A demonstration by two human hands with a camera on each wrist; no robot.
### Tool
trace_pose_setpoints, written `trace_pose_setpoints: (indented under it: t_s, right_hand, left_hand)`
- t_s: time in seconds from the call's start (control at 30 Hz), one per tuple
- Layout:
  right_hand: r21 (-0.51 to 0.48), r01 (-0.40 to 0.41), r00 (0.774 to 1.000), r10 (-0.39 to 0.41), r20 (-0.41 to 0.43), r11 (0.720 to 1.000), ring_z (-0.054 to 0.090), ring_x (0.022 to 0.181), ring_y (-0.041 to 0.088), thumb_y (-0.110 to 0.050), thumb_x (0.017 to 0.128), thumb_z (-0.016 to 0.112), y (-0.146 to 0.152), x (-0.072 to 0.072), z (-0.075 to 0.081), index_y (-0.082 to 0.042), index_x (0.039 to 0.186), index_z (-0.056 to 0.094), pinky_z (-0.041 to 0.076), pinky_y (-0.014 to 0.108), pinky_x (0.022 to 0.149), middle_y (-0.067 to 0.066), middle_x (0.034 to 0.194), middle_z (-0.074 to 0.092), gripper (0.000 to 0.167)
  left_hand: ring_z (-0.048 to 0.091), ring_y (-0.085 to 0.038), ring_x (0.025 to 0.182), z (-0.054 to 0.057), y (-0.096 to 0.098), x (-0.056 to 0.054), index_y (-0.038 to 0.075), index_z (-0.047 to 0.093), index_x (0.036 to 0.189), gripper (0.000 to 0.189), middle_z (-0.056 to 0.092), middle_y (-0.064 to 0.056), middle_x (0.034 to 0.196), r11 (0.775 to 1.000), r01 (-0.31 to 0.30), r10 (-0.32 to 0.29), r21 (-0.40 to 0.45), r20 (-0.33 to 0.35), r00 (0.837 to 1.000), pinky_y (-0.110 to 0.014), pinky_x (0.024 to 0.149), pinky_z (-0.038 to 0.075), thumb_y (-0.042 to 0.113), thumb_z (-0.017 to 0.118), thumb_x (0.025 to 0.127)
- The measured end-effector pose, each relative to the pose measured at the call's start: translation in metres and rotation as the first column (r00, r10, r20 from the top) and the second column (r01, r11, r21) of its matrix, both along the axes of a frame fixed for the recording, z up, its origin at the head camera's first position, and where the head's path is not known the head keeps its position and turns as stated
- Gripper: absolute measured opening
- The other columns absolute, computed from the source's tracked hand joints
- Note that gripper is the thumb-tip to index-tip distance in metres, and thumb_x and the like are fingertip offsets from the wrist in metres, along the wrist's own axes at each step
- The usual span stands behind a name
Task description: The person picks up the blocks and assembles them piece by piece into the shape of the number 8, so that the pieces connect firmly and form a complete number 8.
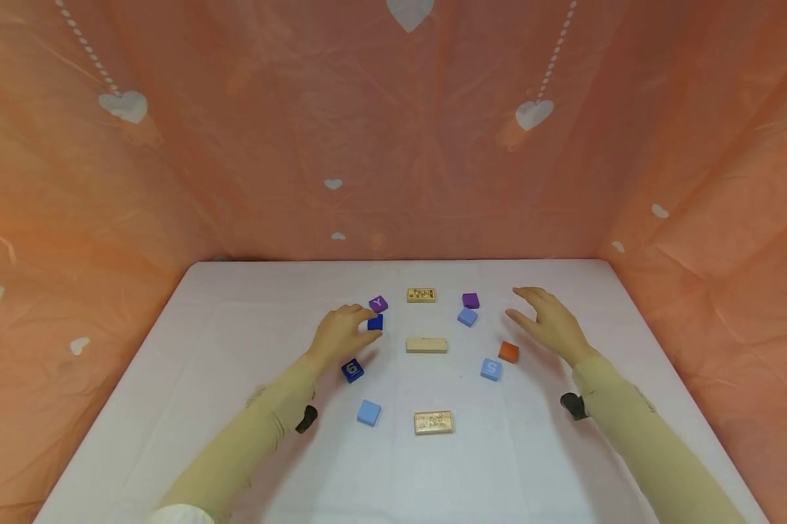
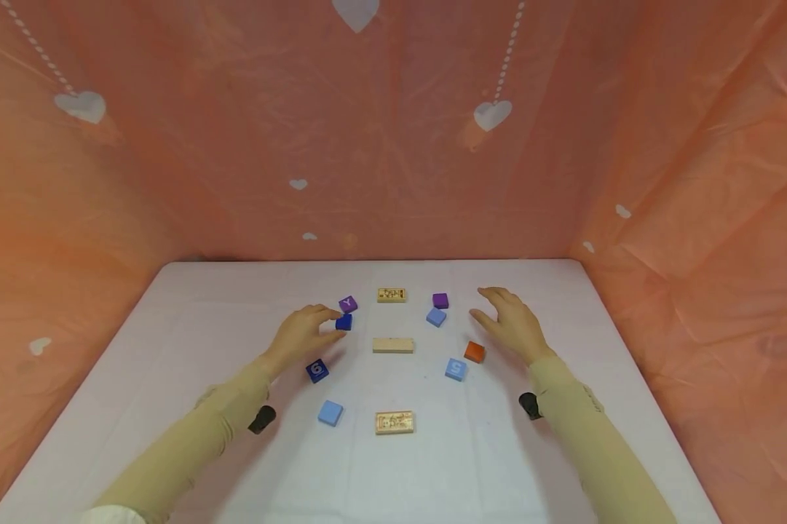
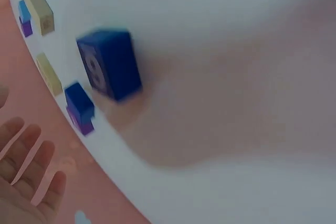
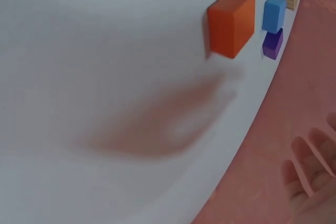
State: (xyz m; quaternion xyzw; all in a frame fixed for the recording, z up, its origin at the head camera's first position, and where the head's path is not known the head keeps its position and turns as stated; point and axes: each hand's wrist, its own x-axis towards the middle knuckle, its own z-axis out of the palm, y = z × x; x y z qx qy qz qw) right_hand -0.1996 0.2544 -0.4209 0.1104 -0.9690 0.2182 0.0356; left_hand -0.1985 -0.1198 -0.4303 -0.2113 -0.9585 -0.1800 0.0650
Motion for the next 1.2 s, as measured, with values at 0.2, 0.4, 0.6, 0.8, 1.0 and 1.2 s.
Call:
trace_pose_setpoints:
  t_s: [0.2,0.4,0.6,0.8,1.0,1.2]
  right_hand:
    - [-0.067,0.013,0.997,-0.008,0.075,0.998,0.044,0.124,0.039,-0.038,0.092,0.055,-0.016,-0.008,-0.009,-0.006,0.132,0.050,0.037,0.056,0.101,0.019,0.136,0.047,0.052]
    - [-0.120,0.044,0.987,-0.025,0.159,0.992,0.049,0.117,0.038,-0.035,0.091,0.057,-0.029,-0.015,-0.019,-0.006,0.128,0.054,0.039,0.054,0.100,0.018,0.132,0.050,0.047]
    - [-0.145,0.054,0.984,-0.028,0.176,0.988,0.055,0.106,0.034,-0.030,0.089,0.060,-0.041,-0.023,-0.027,-0.003,0.120,0.060,0.045,0.048,0.093,0.019,0.118,0.059,0.041]
    - [-0.157,0.070,0.979,-0.038,0.199,0.985,0.058,0.098,0.032,-0.028,0.088,0.062,-0.049,-0.026,-0.029,-0.001,0.118,0.061,0.047,0.047,0.090,0.020,0.111,0.060,0.041]
    - [-0.157,0.098,0.964,-0.054,0.259,0.983,0.056,0.096,0.031,-0.029,0.087,0.063,-0.053,-0.026,-0.029,-0.001,0.118,0.061,0.046,0.046,0.090,0.019,0.107,0.060,0.042]
    - [-0.153,0.105,0.963,-0.062,0.263,0.983,0.056,0.095,0.029,-0.029,0.084,0.067,-0.056,-0.027,-0.036,-0.003,0.112,0.064,0.047,0.045,0.090,0.017,0.106,0.063,0.039]
  left_hand:
    - [0.063,-0.026,0.101,-0.011,0.018,0.000,0.010,0.068,0.108,0.035,0.070,-0.006,0.106,0.999,0.027,-0.030,0.044,0.070,0.997,-0.042,0.087,0.049,0.031,0.070,0.081]
    - [0.065,-0.024,0.093,-0.022,0.030,0.001,0.010,0.068,0.106,0.034,0.071,-0.005,0.101,0.998,0.041,-0.045,0.044,0.108,0.993,-0.039,0.081,0.051,0.031,0.071,0.079]
    - [0.062,-0.019,0.082,-0.028,0.038,0.003,0.011,0.068,0.105,0.034,0.068,-0.004,0.093,0.998,0.064,-0.066,0.023,0.104,0.992,-0.036,0.072,0.049,0.030,0.071,0.077]
    - [0.060,-0.018,0.081,-0.030,0.043,0.003,0.011,0.068,0.106,0.035,0.067,-0.003,0.093,0.998,0.069,-0.070,0.007,0.103,0.992,-0.036,0.072,0.049,0.031,0.071,0.077]
    - [0.059,-0.016,0.078,-0.032,0.045,0.001,0.012,0.069,0.105,0.034,0.066,-0.002,0.090,0.998,0.062,-0.062,0.006,0.097,0.993,-0.034,0.070,0.048,0.032,0.072,0.077]
    - [0.058,-0.015,0.076,-0.033,0.046,-0.001,0.013,0.070,0.102,0.031,0.067,-0.001,0.088,0.997,0.071,-0.073,0.022,0.108,0.992,-0.032,0.068,0.048,0.030,0.072,0.077]
